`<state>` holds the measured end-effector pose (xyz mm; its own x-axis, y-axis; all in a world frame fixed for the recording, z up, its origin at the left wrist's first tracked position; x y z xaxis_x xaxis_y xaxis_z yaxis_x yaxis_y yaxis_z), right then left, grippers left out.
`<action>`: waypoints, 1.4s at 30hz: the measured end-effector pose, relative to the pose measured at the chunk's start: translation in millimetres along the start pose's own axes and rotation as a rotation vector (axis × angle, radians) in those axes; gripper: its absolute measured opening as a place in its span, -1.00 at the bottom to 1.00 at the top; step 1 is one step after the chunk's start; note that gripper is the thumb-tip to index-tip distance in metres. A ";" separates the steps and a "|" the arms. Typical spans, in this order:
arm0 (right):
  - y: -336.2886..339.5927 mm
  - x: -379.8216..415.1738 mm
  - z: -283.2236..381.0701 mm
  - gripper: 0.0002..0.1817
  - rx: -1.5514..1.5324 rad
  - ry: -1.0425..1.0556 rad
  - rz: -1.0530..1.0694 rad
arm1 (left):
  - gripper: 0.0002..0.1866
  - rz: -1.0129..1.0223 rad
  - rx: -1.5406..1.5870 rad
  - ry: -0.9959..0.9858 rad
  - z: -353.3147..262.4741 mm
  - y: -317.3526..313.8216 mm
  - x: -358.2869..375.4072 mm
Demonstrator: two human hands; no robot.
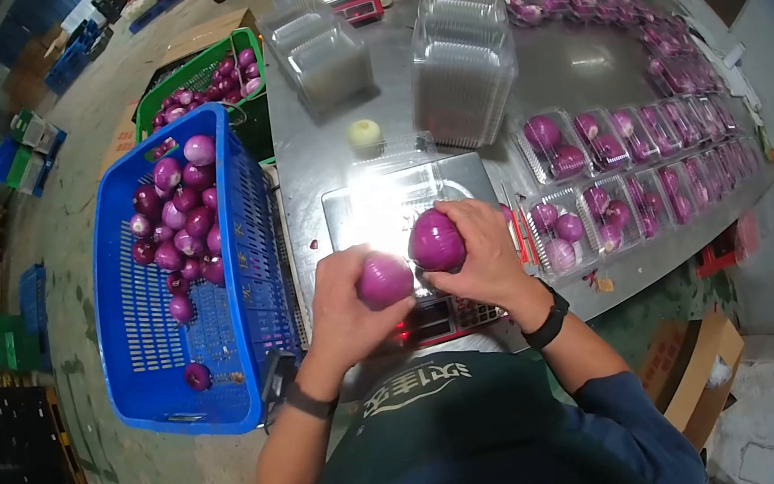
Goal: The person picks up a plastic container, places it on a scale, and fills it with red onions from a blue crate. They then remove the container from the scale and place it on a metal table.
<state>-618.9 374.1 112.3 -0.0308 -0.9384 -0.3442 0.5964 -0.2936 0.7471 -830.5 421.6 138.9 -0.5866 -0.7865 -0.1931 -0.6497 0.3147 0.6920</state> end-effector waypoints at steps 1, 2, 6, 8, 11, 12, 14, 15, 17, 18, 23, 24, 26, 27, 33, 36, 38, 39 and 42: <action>-3.0 -1.4 -0.8 -0.08 0.004 -0.008 0.029 | -0.22 0.036 -0.015 0.010 7.4 -10.8 -2.7; -6.9 -1.1 -1.9 -0.09 0.007 -0.018 0.060 | -0.22 0.049 -0.076 0.008 12.9 -18.8 -3.1; -21.3 5.3 -11.4 -0.18 0.060 0.013 0.024 | -0.19 0.014 -0.198 -0.014 35.0 -42.7 -0.4; -15.7 6.5 -14.3 -0.22 -0.023 -0.017 -0.007 | -0.18 -0.020 -0.151 0.006 43.4 -48.6 7.0; -17.3 5.0 -45.5 -0.27 -0.196 -0.142 -0.051 | -0.21 -0.087 -0.019 0.100 48.4 -45.7 18.2; -21.6 0.4 -54.9 -0.27 -0.247 -0.203 -0.049 | -0.22 -0.144 0.023 0.135 50.0 -43.1 26.6; -21.5 -10.8 -77.6 -0.27 -0.335 -0.328 -0.075 | -0.24 -0.200 0.170 0.333 52.5 -39.2 40.7; -24.6 -19.4 -83.3 -0.31 -0.389 -0.446 -0.054 | -0.24 -0.189 0.277 0.496 53.1 -40.4 49.4; -54.8 -34.4 -108.5 -0.21 -0.767 -0.588 -0.093 | -0.30 -0.165 0.512 0.572 99.6 -67.1 76.1; -51.2 -46.9 -103.9 -0.21 -0.897 -0.621 -0.023 | -0.36 -0.102 0.839 0.666 87.6 -69.8 78.4; -30.2 -52.6 -90.7 -0.15 -0.506 -0.237 -0.020 | -0.54 -0.094 1.308 0.700 52.8 -54.7 77.9; -19.8 -36.7 -80.1 -0.15 -0.249 0.017 -0.035 | -0.60 -0.099 1.356 0.688 48.3 -50.9 77.0; 4.1 4.1 -49.1 -0.03 -0.082 0.071 0.198 | -0.69 -0.113 1.423 0.694 48.0 -48.7 79.5; 5.6 20.7 -44.0 0.01 -0.088 -0.025 0.370 | -0.74 -0.119 1.458 0.699 49.4 -50.0 80.7; -9.9 70.2 -36.4 -0.10 -0.563 -0.548 0.344 | -0.91 -0.134 1.235 0.778 88.2 -67.8 75.7; -11.8 80.9 -39.6 -0.30 -0.802 -0.682 0.338 | -0.90 -0.107 1.230 0.724 96.4 -69.0 70.6; -13.7 86.7 -39.9 -0.39 -0.839 -0.702 0.315 | -0.84 -0.102 1.231 0.692 98.3 -72.1 69.3; -15.6 88.3 -41.9 -0.41 -0.863 -0.712 0.300 | -0.78 -0.124 1.231 0.683 93.3 -72.1 67.4; -11.4 92.9 -45.4 -0.43 -0.875 -0.725 0.281 | -0.61 -0.169 1.228 0.683 80.0 -77.0 61.4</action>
<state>-592.2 298.6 46.0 -0.0915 -0.9176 0.3868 0.9951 -0.0985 0.0017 -855.2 391.6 18.2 -0.3443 -0.8478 0.4032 -0.8964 0.1692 -0.4097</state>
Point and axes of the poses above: each hand's wrist, its own x-axis away from the middle knuckle, its own y-axis out of the back of the hand, z = x × y, the point moved 5 cm from there along -x, towards the middle knuckle, and after that the axes turned 4 degrees about z, right-handed, at the moved point
